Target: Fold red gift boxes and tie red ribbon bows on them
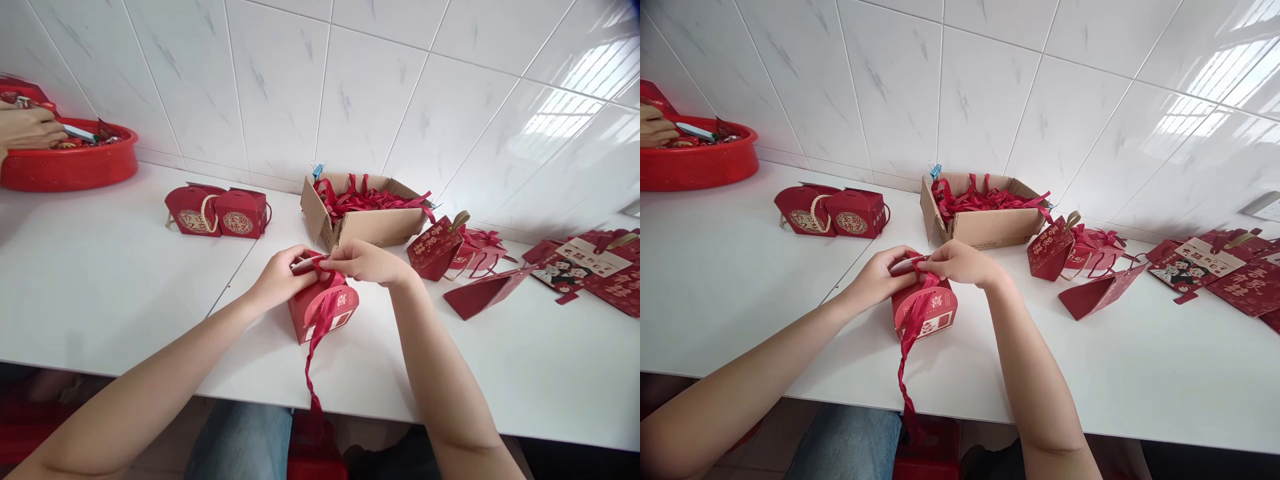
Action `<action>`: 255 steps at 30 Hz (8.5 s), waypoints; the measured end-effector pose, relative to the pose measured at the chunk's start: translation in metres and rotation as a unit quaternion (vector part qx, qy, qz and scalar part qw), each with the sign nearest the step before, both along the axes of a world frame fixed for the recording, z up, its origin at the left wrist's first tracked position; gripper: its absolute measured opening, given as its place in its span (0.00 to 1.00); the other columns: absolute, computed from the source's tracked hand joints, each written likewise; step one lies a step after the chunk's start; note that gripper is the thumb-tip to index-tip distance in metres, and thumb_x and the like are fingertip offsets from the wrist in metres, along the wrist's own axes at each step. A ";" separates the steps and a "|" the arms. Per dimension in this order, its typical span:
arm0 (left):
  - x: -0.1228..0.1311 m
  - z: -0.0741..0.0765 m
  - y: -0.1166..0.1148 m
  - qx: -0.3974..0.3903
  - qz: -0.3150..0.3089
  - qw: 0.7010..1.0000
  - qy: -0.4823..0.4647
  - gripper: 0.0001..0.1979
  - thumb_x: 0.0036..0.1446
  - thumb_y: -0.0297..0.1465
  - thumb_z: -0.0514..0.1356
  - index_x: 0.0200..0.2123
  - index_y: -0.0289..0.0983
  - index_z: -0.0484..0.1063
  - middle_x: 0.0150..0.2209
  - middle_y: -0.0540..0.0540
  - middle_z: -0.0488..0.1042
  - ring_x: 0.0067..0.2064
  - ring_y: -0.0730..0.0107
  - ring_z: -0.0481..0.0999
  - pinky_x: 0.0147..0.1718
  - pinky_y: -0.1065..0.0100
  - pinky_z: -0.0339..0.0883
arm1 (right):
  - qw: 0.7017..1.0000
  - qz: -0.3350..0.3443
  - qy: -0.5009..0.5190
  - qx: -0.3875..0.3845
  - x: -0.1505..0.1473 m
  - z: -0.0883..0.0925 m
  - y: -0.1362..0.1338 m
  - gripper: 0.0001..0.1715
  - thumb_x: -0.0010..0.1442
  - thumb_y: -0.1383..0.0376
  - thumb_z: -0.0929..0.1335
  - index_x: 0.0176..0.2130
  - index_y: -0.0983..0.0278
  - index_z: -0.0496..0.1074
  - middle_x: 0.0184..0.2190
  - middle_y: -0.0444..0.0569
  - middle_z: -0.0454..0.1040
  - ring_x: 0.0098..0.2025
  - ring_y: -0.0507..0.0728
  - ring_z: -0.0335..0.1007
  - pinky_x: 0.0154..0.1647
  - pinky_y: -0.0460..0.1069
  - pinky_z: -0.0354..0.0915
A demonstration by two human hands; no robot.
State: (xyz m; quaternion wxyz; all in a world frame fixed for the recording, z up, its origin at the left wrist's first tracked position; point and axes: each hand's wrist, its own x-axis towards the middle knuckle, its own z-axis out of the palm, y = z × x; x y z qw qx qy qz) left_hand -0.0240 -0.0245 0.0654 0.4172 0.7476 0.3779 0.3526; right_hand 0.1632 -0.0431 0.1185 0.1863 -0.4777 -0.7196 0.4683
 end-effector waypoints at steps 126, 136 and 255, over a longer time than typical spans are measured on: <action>-0.089 0.038 -0.020 -0.095 -0.042 0.992 0.065 0.16 0.53 0.44 0.61 0.32 0.37 0.71 0.33 0.46 0.76 0.38 0.63 0.75 0.41 0.64 0.67 | 0.723 -0.444 0.506 0.156 0.010 -0.053 -0.068 0.21 0.53 0.52 0.70 0.44 0.58 0.68 0.50 0.49 0.74 0.49 0.55 0.72 0.48 0.51 0.64; -0.079 0.168 0.005 -0.014 -0.100 0.975 0.200 0.21 0.44 0.38 0.66 0.44 0.42 0.73 0.30 0.48 0.76 0.27 0.68 0.72 0.26 0.70 0.62 | 0.782 -0.353 0.465 0.219 0.021 0.015 -0.064 0.15 0.55 0.55 0.70 0.38 0.62 0.72 0.30 0.45 0.77 0.37 0.55 0.76 0.44 0.53 0.69; 0.002 0.022 -0.019 0.093 -0.085 0.983 0.133 0.26 0.51 0.47 0.60 0.50 0.39 0.67 0.54 0.39 0.67 0.55 0.51 0.68 0.54 0.52 0.65 | 0.946 -0.224 0.036 0.234 0.026 -0.054 -0.064 0.31 0.55 0.51 0.70 0.56 0.57 0.67 0.61 0.55 0.64 0.63 0.63 0.60 0.61 0.60 0.59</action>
